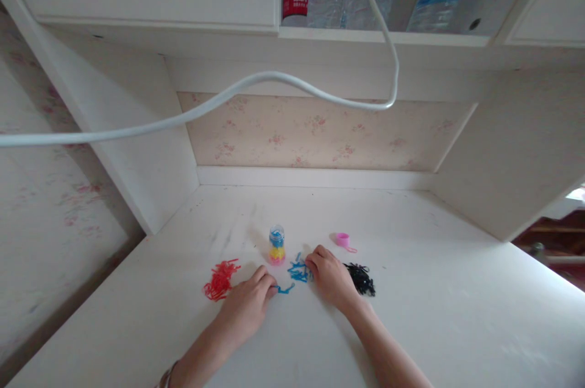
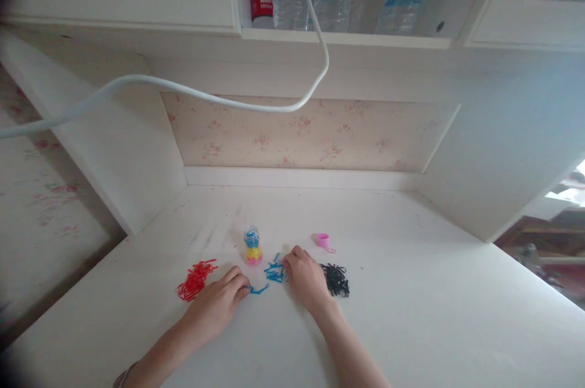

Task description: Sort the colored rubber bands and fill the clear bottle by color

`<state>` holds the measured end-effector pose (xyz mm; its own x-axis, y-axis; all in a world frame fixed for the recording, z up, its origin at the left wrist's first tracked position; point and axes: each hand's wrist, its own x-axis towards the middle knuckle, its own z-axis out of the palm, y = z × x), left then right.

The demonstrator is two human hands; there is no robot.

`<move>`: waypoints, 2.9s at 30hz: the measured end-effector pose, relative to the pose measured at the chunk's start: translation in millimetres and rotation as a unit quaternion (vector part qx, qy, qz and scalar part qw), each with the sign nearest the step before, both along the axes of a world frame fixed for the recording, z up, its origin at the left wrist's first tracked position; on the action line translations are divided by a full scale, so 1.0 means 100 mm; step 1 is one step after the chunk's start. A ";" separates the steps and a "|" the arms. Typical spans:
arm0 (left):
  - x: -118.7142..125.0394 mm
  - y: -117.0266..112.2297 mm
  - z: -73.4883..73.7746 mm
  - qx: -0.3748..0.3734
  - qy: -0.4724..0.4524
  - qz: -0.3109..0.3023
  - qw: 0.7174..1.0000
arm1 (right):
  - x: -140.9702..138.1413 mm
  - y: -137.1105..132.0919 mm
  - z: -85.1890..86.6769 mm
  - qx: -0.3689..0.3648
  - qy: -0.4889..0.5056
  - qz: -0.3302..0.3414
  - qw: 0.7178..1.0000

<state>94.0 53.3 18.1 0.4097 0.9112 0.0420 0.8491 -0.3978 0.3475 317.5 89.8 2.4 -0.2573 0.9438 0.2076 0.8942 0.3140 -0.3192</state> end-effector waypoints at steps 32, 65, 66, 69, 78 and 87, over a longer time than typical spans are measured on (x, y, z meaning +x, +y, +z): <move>-0.15 0.09 -0.07 0.036 -0.191 0.037 0.980 | -0.57 0.29 1.31 0.115 -0.203 0.130 0.964; -0.16 0.38 0.62 0.179 -0.238 0.028 0.954 | 0.03 0.05 0.60 0.008 0.158 0.073 0.985; -0.15 0.42 0.67 0.192 -0.230 0.023 0.954 | 0.07 0.02 0.50 -0.001 0.166 0.069 0.984; -0.10 0.51 0.75 0.215 -0.198 0.017 0.956 | 0.16 -0.03 0.31 -0.027 0.186 0.065 0.980; -0.01 0.57 0.81 0.193 -0.073 0.012 0.978 | 0.32 -0.05 0.26 -0.028 0.215 0.056 0.975; 0.02 0.53 0.86 0.175 -0.035 0.029 0.984 | 0.31 -0.09 0.26 -0.052 0.214 0.055 0.974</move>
